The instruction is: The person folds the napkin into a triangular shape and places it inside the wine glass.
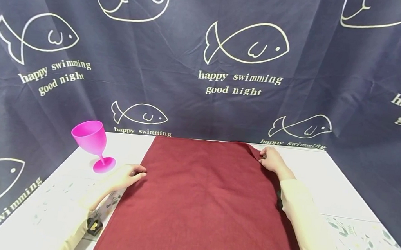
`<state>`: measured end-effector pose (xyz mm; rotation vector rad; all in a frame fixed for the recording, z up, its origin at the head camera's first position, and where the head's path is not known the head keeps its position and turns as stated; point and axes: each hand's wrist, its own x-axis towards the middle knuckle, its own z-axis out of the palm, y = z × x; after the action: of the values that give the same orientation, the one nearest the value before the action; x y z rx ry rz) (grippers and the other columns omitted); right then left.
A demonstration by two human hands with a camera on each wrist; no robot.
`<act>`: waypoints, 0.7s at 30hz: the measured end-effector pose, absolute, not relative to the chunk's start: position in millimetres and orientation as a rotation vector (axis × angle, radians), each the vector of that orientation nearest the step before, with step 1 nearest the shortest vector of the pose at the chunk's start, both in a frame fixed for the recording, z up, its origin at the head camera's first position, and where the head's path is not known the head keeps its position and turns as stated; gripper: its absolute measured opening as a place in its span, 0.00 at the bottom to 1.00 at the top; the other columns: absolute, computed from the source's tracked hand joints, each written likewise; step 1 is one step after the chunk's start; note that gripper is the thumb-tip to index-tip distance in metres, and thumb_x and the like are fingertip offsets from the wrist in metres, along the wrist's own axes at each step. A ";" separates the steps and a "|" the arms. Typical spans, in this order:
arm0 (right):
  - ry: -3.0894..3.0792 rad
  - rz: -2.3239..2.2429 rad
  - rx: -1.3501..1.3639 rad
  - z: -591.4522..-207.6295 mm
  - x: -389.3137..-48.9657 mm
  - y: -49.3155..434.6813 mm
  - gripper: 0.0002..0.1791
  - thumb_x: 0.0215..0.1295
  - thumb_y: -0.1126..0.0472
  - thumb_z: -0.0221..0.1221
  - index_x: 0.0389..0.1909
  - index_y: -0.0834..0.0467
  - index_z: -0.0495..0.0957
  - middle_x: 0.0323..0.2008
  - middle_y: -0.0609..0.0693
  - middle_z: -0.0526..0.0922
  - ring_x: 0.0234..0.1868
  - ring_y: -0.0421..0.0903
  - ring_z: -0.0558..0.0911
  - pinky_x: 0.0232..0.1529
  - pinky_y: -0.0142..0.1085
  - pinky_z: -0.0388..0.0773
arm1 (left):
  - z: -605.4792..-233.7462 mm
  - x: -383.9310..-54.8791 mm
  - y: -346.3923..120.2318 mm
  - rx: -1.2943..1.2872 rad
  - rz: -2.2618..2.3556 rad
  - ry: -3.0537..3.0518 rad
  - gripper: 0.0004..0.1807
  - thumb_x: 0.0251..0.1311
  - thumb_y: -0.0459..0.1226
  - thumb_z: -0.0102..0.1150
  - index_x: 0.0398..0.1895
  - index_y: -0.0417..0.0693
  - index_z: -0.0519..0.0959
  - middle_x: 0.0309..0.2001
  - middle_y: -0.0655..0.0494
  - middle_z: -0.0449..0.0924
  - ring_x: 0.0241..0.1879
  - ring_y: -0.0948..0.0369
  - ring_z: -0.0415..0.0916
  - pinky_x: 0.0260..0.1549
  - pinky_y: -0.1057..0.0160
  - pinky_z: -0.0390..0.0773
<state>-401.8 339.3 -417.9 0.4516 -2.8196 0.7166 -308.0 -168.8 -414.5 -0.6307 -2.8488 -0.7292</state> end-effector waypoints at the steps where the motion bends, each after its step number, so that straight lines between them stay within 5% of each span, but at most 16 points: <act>1: -2.822 0.732 0.445 -418.0 -401.7 338.9 0.17 0.50 0.71 0.59 0.41 0.76 0.71 0.38 0.71 0.78 0.41 0.64 0.77 0.47 0.54 0.71 | -414.4 -308.1 -168.9 -0.638 -0.725 -2.848 0.12 0.60 0.36 0.57 0.40 0.35 0.81 0.38 0.46 0.83 0.45 0.49 0.79 0.50 0.52 0.75; 6: -2.852 0.721 0.424 -418.5 -401.1 338.1 0.32 0.52 0.70 0.58 0.57 0.77 0.59 0.48 0.77 0.74 0.50 0.71 0.74 0.52 0.59 0.69 | -416.2 -308.7 -169.3 -0.623 -0.729 -2.851 0.13 0.60 0.37 0.58 0.41 0.35 0.81 0.39 0.45 0.83 0.46 0.49 0.79 0.51 0.51 0.74; 14: -2.816 0.757 0.456 -419.2 -405.3 338.1 0.38 0.47 0.73 0.61 0.60 0.80 0.57 0.45 0.77 0.74 0.45 0.68 0.78 0.50 0.58 0.71 | -419.8 -307.0 -171.8 -0.619 -0.749 -2.853 0.13 0.60 0.37 0.58 0.41 0.35 0.81 0.38 0.46 0.83 0.45 0.49 0.79 0.51 0.51 0.74; 21: -2.717 0.668 0.460 -418.0 -402.8 340.8 0.18 0.46 0.69 0.62 0.39 0.75 0.77 0.29 0.64 0.74 0.33 0.57 0.72 0.37 0.47 0.70 | -419.7 -311.4 -170.5 -0.633 -0.748 -2.839 0.13 0.60 0.37 0.58 0.41 0.35 0.81 0.38 0.46 0.83 0.45 0.49 0.79 0.51 0.51 0.74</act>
<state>-402.8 340.8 -418.0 0.4600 -2.7172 0.6681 -311.4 -170.5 -419.7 -0.6325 -2.8393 -0.7478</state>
